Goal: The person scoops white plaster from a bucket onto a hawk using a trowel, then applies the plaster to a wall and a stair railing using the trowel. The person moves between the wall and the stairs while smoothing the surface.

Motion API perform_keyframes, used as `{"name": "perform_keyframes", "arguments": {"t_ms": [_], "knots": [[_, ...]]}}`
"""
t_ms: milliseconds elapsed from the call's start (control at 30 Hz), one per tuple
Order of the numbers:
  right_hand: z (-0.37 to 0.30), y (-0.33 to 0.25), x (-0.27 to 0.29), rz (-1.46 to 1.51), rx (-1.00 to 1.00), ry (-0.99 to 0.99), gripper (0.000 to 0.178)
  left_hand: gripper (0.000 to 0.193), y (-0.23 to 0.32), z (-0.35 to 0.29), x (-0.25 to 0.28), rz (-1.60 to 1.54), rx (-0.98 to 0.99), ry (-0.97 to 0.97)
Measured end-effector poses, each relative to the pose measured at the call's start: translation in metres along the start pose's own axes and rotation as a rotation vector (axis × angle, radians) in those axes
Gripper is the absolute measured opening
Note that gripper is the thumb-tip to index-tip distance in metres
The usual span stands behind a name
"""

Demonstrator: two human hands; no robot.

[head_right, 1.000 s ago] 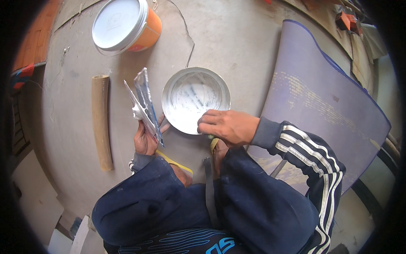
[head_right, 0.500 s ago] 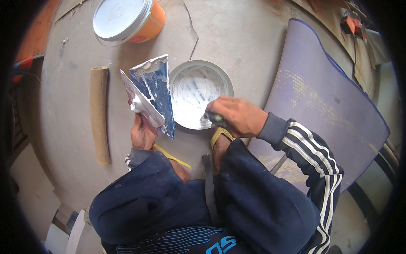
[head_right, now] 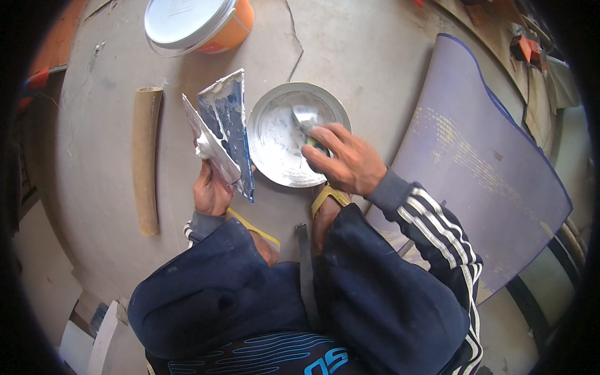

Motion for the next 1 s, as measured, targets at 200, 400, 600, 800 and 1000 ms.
{"name": "perform_keyframes", "arguments": {"t_ms": [200, 400, 600, 800, 1000], "knots": [[-0.035, -0.034, -0.001, 0.273, -0.119, -0.032, 0.032, 0.046, 0.000, -0.001, 0.007, -0.033, 0.016, -0.003], [0.002, 0.002, 0.028, 0.080, -0.088, 0.257, 0.033, 0.051, 0.000, 0.002, 0.009, 0.049, -0.013, 0.038], [0.009, -0.015, -0.014, 0.144, 0.025, 0.018, 0.042, 0.052, -0.002, 0.002, 0.010, 0.034, 0.003, 0.040], [-0.014, -0.033, -0.006, 0.374, 0.013, -0.177, 0.041, 0.051, 0.000, -0.001, 0.005, 0.033, 0.012, 0.043], [0.014, -0.023, -0.007, 0.405, 0.100, -0.198, 0.040, 0.048, 0.000, 0.001, 0.007, 0.018, -0.039, 0.057]]}}
Point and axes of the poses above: each hand's wrist, its own z-axis towards the middle knuckle, its own x-axis out of the back of the hand, y = z × x, the point moved 7 cm from there along z, towards the middle knuckle, and after that the axes turned 3 degrees about x, right-handed, at the moved point
